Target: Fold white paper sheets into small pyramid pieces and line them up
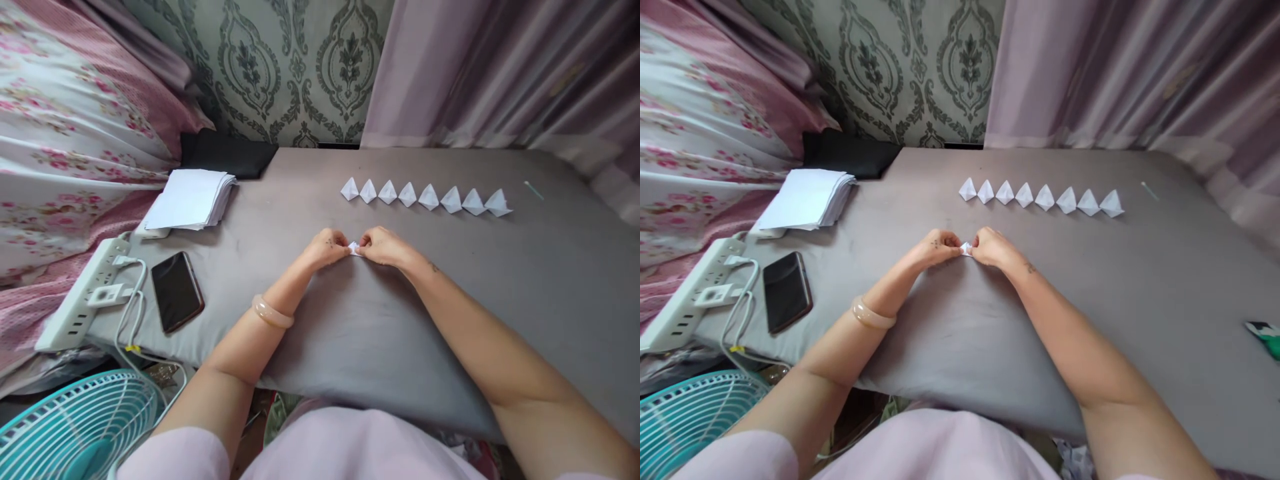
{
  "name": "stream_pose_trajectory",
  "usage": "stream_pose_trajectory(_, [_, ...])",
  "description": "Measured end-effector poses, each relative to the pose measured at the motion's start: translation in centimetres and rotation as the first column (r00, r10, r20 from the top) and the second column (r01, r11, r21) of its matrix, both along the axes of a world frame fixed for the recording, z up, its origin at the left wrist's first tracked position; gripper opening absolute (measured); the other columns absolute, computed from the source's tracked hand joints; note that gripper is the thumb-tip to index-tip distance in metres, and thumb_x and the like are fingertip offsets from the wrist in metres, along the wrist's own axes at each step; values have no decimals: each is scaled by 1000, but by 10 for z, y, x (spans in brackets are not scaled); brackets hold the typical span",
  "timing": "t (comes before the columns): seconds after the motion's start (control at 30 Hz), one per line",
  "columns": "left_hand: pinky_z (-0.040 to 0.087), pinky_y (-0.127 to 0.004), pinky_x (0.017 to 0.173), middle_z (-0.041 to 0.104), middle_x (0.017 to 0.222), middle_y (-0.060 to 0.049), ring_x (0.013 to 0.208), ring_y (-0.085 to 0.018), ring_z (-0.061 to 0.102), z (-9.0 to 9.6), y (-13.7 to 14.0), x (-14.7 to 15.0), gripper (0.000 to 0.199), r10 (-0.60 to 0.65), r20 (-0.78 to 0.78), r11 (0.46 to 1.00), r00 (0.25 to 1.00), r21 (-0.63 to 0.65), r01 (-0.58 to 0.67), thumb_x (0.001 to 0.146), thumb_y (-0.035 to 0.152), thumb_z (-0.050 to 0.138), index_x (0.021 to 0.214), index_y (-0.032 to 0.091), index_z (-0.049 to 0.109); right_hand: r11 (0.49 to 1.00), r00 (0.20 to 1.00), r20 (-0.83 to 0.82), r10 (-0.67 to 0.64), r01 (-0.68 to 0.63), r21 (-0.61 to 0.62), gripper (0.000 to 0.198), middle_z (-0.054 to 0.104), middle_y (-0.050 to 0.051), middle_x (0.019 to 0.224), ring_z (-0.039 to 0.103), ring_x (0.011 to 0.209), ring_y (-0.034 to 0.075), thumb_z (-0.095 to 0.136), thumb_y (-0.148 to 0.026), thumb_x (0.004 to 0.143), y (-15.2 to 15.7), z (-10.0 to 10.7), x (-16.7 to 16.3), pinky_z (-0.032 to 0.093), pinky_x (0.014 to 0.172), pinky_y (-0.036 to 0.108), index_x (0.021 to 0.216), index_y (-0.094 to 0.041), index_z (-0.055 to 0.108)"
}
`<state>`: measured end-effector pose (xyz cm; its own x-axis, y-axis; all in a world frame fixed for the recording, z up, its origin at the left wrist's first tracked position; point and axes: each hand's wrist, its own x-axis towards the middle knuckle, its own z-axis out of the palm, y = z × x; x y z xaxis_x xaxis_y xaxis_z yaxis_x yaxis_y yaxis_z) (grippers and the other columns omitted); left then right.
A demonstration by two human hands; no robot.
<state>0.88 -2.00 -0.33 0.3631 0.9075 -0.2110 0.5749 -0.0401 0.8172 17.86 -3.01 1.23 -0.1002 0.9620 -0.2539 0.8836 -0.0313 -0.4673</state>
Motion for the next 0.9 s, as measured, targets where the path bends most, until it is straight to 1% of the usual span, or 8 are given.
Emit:
stream_pose_trajectory(0.1, [36, -22, 57, 58, 65, 0, 60, -10, 48, -7, -7, -3, 15, 3, 68, 996, 998, 87, -9, 72, 27, 66, 79, 13, 67, 996, 998, -63, -9, 14, 83, 13, 68, 4, 83, 60, 72, 16, 61, -34, 79, -14, -10, 2, 40, 63, 27, 83, -22, 61])
stream_pose_trajectory(0.2, [37, -22, 61, 58, 71, 0, 64, -10, 47, -11, -16, -4, 14, 37, 72, 976, 997, 211, -51, 74, 26, 67, 81, 14, 66, 969, 992, -122, -10, 39, 242, 13, 66, 6, 93, 59, 78, 16, 58, -32, 82, -28, -20, 1, 41, 69, 27, 88, -21, 59])
stream_pose_trajectory(0.37, [35, -23, 62, 52, 69, 2, 64, -10, 45, -12, -25, -4, 9, 0, 36, 957, 999, 290, -11, 81, 24, 62, 85, 16, 63, 943, 962, -272, -41, 127, 307, 9, 63, 1, 77, 55, 66, 15, 55, -30, 83, -41, -30, -1, 39, 65, 28, 87, -22, 55])
stream_pose_trajectory(0.5, [34, -22, 58, 49, 63, 4, 59, -9, 42, -10, -26, -4, 13, -34, 131, 973, 991, 233, 3, 82, 28, 62, 86, 15, 61, 951, 856, -514, -59, 204, 231, 14, 62, -1, 72, 54, 60, 13, 61, -33, 77, -42, -30, 2, 41, 62, 27, 83, -22, 53])
stream_pose_trajectory(0.63, [38, -22, 61, 62, 79, -2, 65, -9, 49, -2, -29, -4, 27, -17, 337, 997, 941, 75, -9, 82, 34, 63, 98, 12, 64, 961, 638, -757, -140, 271, 50, 29, 63, -1, 76, 55, 62, 12, 71, -36, 67, -42, -19, 4, 43, 64, 27, 84, -20, 53])
stream_pose_trajectory(0.7, [38, -22, 61, 65, 84, -4, 67, -9, 50, 3, -31, -5, 36, -34, 394, 998, 918, -38, 54, 80, 40, 66, 101, 11, 67, 960, 568, -793, -222, 270, -76, 34, 63, -1, 74, 55, 64, 11, 76, -34, 62, -44, -12, 4, 42, 63, 26, 84, -19, 55])
stream_pose_trajectory(0.77, [35, -21, 56, 63, 76, -2, 61, -8, 47, 6, -33, -5, 41, -17, 415, 987, 910, -136, 81, 74, 45, 71, 96, 11, 70, 949, 535, -791, -296, 262, -177, 37, 62, -2, 72, 52, 60, 9, 79, -33, 58, -46, -7, 4, 39, 58, 24, 84, -18, 56])
stream_pose_trajectory(0.9, [25, -22, 48, 55, 60, 1, 50, -5, 39, 9, -34, -5, 38, 166, 471, 945, 867, -326, -4, 63, 43, 79, 79, 10, 71, 934, 437, -826, -356, 188, -304, 39, 51, -7, 59, 37, 48, 5, 80, -40, 60, -48, -6, 6, 25, 45, 21, 82, -18, 57])
